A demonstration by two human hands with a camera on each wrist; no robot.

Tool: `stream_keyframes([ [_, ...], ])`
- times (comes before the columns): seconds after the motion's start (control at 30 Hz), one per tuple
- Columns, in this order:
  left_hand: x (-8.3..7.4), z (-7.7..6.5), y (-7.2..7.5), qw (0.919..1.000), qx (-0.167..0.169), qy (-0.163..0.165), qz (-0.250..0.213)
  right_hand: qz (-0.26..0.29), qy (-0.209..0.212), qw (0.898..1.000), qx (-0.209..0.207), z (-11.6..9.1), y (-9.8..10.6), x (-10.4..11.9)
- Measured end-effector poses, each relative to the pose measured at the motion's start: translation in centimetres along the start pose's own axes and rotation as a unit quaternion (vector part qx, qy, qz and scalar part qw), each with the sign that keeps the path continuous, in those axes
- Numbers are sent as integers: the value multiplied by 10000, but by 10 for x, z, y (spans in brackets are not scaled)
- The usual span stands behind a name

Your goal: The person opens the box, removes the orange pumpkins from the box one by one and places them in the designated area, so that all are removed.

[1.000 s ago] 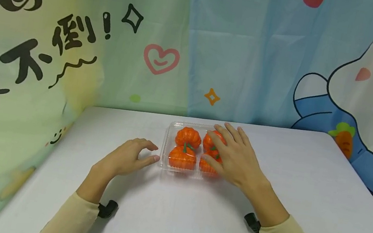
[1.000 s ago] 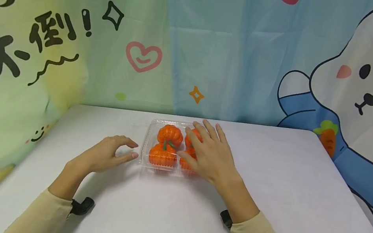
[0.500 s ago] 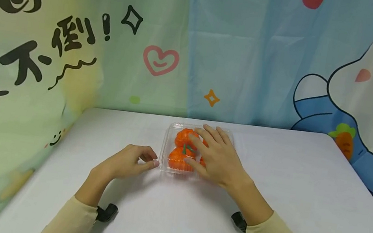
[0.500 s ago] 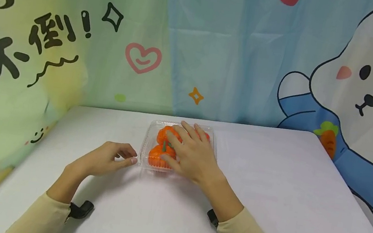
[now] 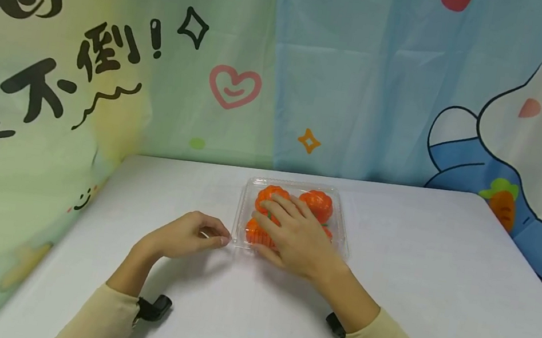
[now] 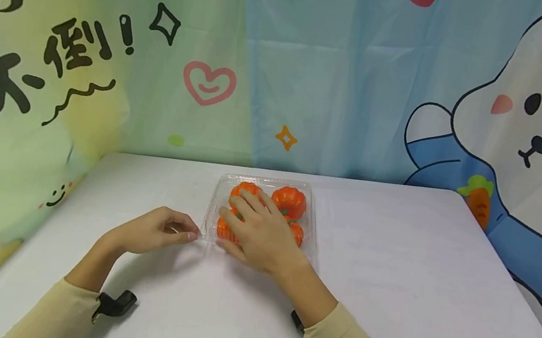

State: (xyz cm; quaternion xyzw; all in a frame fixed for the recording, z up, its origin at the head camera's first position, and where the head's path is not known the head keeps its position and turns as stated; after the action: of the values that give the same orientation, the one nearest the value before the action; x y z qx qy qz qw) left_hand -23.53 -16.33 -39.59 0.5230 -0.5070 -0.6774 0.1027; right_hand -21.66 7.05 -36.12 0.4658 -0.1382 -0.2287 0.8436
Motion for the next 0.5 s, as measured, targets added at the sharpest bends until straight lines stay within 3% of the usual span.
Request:
stream_keyframes([
  [0.23, 2, 3, -2, 9990, 339, -74, -285, 171, 179, 9997, -90, 3, -2, 4],
  [0.5, 4, 7, -5, 9983, 426, -130, -383, 287, 563, 9979, 123, 5, -6, 10],
])
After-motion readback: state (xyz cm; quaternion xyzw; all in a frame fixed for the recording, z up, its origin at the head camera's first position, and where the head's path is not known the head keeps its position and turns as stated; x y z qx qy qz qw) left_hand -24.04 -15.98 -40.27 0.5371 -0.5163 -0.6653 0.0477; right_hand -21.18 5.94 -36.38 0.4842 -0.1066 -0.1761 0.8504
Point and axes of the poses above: each hand's wrist, its own z-axis towards the middle knuckle, its own y-axis out of the back of the hand, x = y × z, the point moved 4 cm from there along z, towards the middle knuckle, and after that the axes turned 11 degrees about z, right-handed, at the moved point
